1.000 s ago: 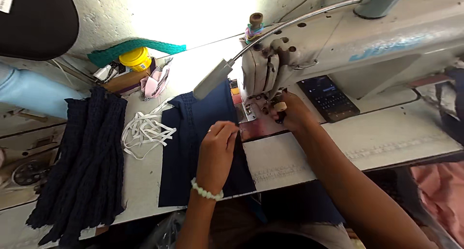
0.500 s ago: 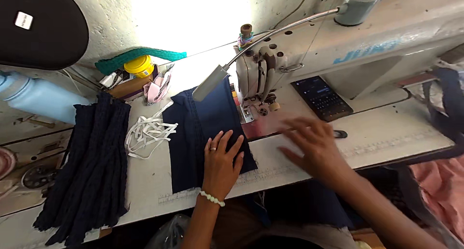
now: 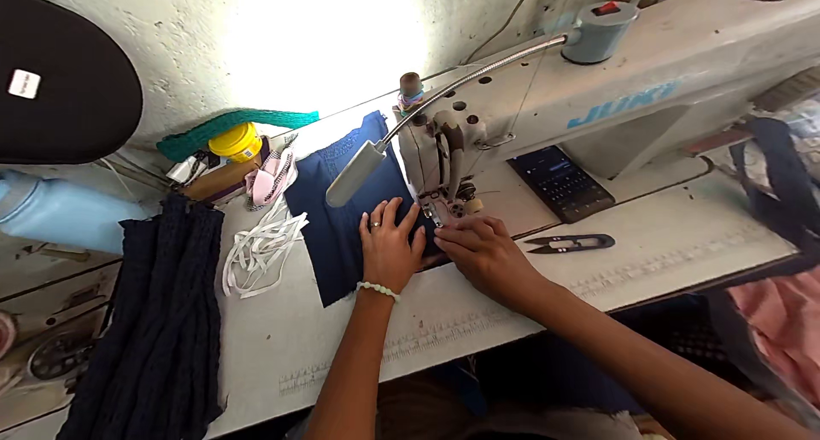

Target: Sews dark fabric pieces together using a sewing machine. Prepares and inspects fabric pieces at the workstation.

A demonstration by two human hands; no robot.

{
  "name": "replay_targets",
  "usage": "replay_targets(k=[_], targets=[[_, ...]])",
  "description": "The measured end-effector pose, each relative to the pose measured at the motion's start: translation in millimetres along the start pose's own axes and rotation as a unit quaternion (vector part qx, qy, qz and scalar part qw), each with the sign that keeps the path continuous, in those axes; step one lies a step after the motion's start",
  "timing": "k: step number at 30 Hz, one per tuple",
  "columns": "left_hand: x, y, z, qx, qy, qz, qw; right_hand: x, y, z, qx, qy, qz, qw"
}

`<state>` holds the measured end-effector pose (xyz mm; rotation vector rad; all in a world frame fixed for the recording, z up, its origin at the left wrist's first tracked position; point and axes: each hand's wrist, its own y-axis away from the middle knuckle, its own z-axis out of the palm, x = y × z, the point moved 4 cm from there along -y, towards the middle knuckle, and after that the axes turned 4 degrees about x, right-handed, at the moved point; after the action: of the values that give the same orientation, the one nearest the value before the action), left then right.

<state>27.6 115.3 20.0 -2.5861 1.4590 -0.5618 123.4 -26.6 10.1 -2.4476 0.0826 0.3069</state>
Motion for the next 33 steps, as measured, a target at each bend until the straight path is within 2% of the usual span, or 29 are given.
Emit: replay_targets(k=[8,11,14,17,19,21,25,30,33], targets=[[-7,-29,4,-0.034,-0.003,0.033,0.999,4,-14,10,-0.014,0.021,0.031,0.999],[-12,-29,4,-0.027,0.006,0.053,0.998,3,-8,2,-0.023,-0.014,0.045,0.999],[-13,-29,3,-0.031,0.019,0.049,0.998,22,9,-35,0.056,-0.015,0.083,0.995],[-10,-28,4,-0.033,0.007,0.032,0.999,75,37,-99,0.137,0.081,0.155,0.975],[-8,-27,5,-0.032,-0.001,0.025,0.999,118,56,-135,0.139,0.144,0.218,0.955],[-8,-28,5,-0.024,-0.005,0.032,0.999,151,71,-152,0.139,0.171,0.272,0.937],[-10,-33,6,-0.034,-0.019,0.030,0.999,167,84,-147,0.103,0.183,0.315,0.925],[-13,-39,9,-0.024,-0.036,0.028,0.999,170,84,-143,0.114,0.193,0.310,0.924],[-12,-38,9,-0.022,-0.041,0.024,0.999,169,89,-141,0.081,0.201,0.326,0.920]])
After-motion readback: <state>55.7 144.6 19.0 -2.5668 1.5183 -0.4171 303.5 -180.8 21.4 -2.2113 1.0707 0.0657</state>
